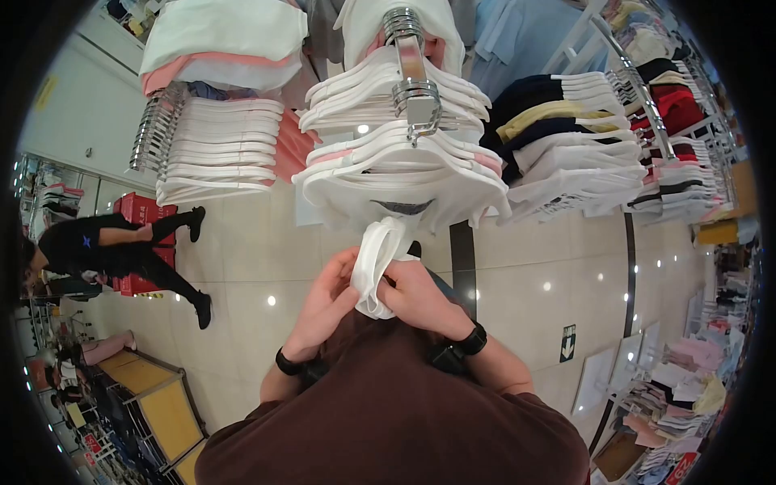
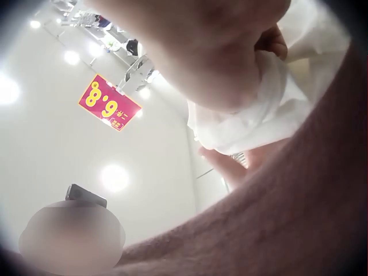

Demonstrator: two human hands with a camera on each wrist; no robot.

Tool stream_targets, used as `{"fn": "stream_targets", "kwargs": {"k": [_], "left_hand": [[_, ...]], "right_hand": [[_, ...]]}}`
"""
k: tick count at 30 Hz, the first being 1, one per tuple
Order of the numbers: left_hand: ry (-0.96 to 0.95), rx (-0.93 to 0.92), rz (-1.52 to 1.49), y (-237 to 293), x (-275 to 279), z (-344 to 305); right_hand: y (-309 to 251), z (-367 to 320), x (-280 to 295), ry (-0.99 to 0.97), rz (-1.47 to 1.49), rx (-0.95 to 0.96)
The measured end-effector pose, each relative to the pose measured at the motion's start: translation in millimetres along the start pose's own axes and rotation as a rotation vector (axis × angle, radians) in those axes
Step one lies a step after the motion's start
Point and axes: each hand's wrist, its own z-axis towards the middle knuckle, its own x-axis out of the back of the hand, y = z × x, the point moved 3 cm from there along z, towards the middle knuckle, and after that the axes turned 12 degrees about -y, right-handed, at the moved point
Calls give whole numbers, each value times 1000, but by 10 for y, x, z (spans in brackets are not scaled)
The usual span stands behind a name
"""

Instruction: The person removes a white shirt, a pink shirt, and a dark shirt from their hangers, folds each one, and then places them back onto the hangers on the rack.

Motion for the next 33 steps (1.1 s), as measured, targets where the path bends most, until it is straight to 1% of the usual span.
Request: {"fn": "stream_targets", "kwargs": {"k": [2,3,4,5,6,7,9,10,12,13,15,16,17,18,19,20,22,23,25,26,27,28,29,30,31,32,33], "left_hand": [[45,22,7,-64,1,30],[83,42,11,-108,4,50],[83,43,12,-135,-6,72],[108,83,15,-169,-7,85],[137,121,19,-209,9,86],[144,121,18,-284,50,80],[187,148,-101,-514,181,62],[189,149,-102,-574,235,66],[283,190,-240,-667,380,60],[288,191,-243,-640,435,55],[422,137,-171,-537,644,16],[449,111,-7,-590,863,-52],[454,112,-12,-418,889,-73],[486,212,402,-189,897,-111],[500,309,820,-35,897,-125],[500,311,817,-73,942,-135],[512,193,1214,-147,1011,-127],[511,190,1213,-192,1046,-126],[697,69,1344,-186,1092,-171],[691,59,1343,-169,1109,-202],[773,139,1251,-164,1162,-256],[849,216,1155,-168,1204,-293],[842,198,1152,-177,1212,-307],[718,149,857,-253,1232,-325],[593,102,564,-343,1231,-347],[542,128,326,-454,1222,-376],[551,117,323,-480,1213,-436]], "right_hand": [[-2,15,16,-15,-200,-54],[20,23,20,-15,-200,-53],[51,36,14,-22,-350,-42],[70,48,5,-31,-499,-29],[81,62,8,-36,-498,-26],[93,70,5,-70,-491,-30],[139,72,10,-106,-484,-35],[171,64,15,-127,-446,-9],[196,45,46,-153,-407,15],[226,34,89,-132,-166,-41],[334,-47,255,-118,282,-165],[373,-104,378,-43,380,-191],[406,-144,479,35,476,-217],[422,-162,543,32,476,-223],[445,-178,605,99,615,-208],[459,-194,633,168,754,-192],[425,-188,619,161,802,-187],[403,-175,616,157,849,-178],[366,-168,580,146,797,-179],[344,-180,568,135,746,-182],[368,-196,580,148,737,-174],[434,-206,598,136,643,-188],[463,-206,620,123,551,-204],[447,-194,647,124,477,-225],[447,-172,673,124,467,-219],[456,-149,716,200,448,-177],[445,-122,763,273,427,-135]]}}
